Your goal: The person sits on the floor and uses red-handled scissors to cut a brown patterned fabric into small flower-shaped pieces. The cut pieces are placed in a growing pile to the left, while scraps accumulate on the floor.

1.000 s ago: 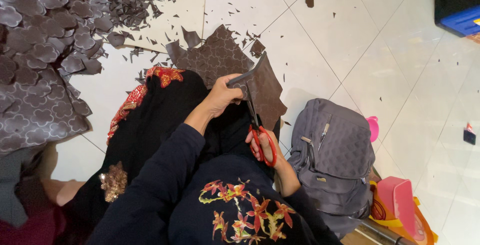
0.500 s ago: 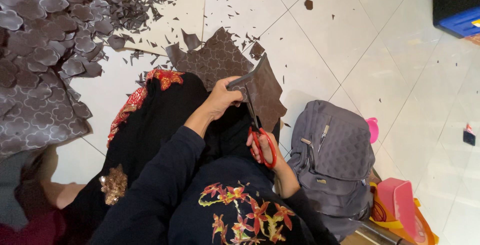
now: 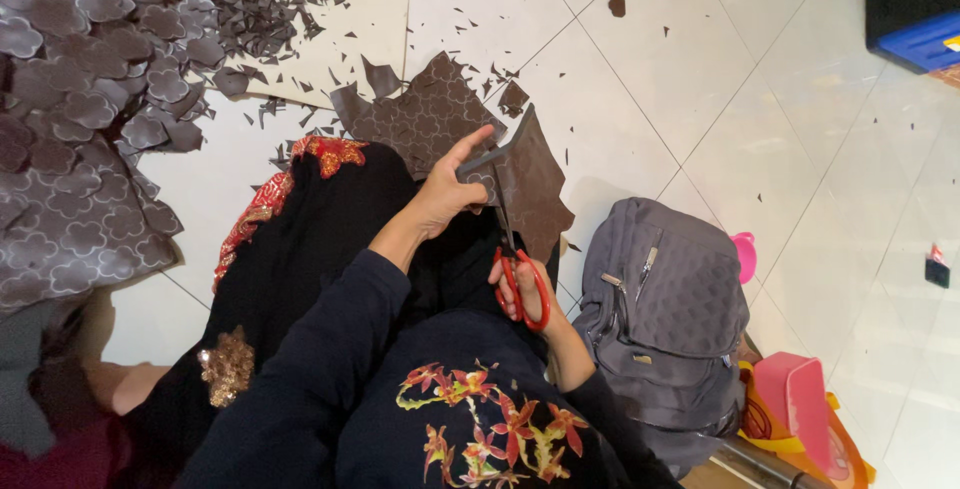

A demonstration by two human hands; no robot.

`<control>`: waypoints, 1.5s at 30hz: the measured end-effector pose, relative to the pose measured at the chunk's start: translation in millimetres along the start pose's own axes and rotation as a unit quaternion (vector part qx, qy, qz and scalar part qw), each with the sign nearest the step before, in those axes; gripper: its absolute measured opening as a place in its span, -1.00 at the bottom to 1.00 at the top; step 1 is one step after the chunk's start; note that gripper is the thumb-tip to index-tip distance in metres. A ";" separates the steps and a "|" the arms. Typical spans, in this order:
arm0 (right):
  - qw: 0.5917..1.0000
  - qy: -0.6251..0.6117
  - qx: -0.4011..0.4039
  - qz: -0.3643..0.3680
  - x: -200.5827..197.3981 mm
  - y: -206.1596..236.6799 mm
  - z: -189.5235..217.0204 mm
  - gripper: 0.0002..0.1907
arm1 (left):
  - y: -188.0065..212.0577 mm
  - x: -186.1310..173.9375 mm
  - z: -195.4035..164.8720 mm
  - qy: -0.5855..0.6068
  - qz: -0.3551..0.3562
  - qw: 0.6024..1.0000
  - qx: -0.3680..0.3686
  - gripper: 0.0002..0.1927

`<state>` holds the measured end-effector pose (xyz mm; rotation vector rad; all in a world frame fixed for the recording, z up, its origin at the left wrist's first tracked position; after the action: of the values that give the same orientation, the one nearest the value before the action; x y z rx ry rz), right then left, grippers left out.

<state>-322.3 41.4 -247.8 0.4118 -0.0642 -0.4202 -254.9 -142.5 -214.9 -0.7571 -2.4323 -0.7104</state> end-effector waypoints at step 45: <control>0.999 0.000 0.020 -0.032 -8.9 -3.2 0.7 -0.19 | -0.3 3.0 6.0 -0.011 0.033 0.999 0.000 -0.11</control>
<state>-331.7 42.1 -248.2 0.4543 -0.0600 -0.4826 -259.1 -138.0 -217.8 -0.8452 -2.4140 -0.6791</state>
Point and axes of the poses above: each hand's wrist, its own y-axis away from the middle knuckle, its own x-axis out of the palm, z = x × y, the point moved 10 cm from there along -y, towards the middle knuckle, and after that the axes turned 15 degrees about -z, right-handed, at the moved point
